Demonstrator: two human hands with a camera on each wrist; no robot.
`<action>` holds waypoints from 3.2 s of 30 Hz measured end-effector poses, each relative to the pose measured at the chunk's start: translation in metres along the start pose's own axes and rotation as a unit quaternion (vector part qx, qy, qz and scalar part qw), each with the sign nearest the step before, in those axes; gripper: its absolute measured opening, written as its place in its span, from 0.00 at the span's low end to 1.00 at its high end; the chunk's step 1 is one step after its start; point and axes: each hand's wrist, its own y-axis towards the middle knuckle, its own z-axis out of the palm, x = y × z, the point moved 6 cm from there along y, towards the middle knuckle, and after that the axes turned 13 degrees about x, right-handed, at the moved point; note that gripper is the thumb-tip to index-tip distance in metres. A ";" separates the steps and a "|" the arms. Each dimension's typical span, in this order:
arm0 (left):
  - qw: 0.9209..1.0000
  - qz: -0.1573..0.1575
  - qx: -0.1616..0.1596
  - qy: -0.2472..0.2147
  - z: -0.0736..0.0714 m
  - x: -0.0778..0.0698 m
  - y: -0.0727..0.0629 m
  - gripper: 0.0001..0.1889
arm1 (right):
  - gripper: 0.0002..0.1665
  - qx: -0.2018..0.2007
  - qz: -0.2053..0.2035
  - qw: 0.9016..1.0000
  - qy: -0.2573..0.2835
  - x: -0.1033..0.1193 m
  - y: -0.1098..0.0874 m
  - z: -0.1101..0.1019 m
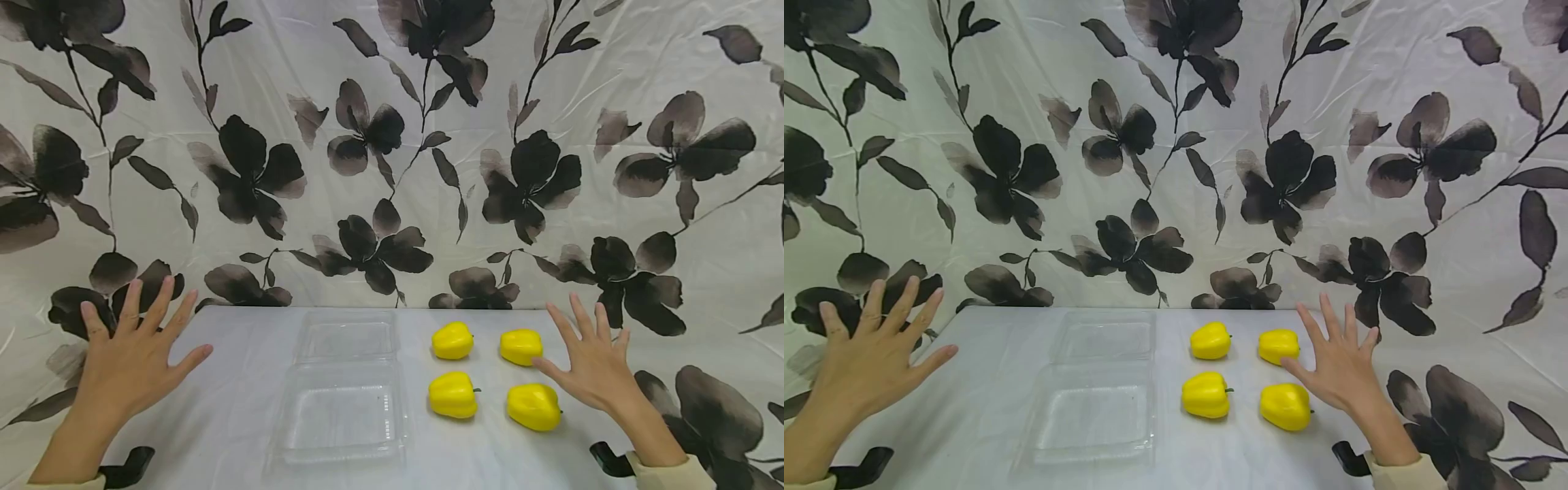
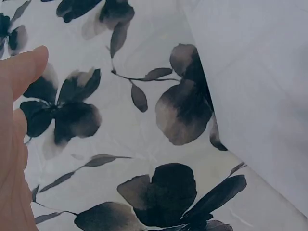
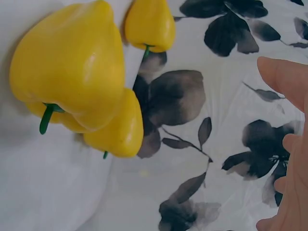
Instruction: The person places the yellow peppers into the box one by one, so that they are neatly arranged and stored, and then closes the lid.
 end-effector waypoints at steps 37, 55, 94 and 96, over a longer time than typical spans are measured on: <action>0.977 0.069 0.017 -0.201 0.038 -0.044 0.010 0.52 | 0.58 0.054 -0.063 0.994 0.067 0.037 0.025 0.008; 0.890 0.104 0.098 -0.433 0.067 -0.072 0.011 0.43 | 0.54 0.104 -0.087 0.980 0.146 0.058 0.030 0.017; 0.756 0.111 0.224 -0.605 0.131 -0.095 -0.013 0.29 | 0.39 0.221 -0.163 0.942 0.194 0.099 0.045 0.073; 0.755 0.114 0.229 -0.604 0.133 -0.096 -0.015 0.29 | 0.38 0.225 -0.167 0.940 0.193 0.100 0.045 0.076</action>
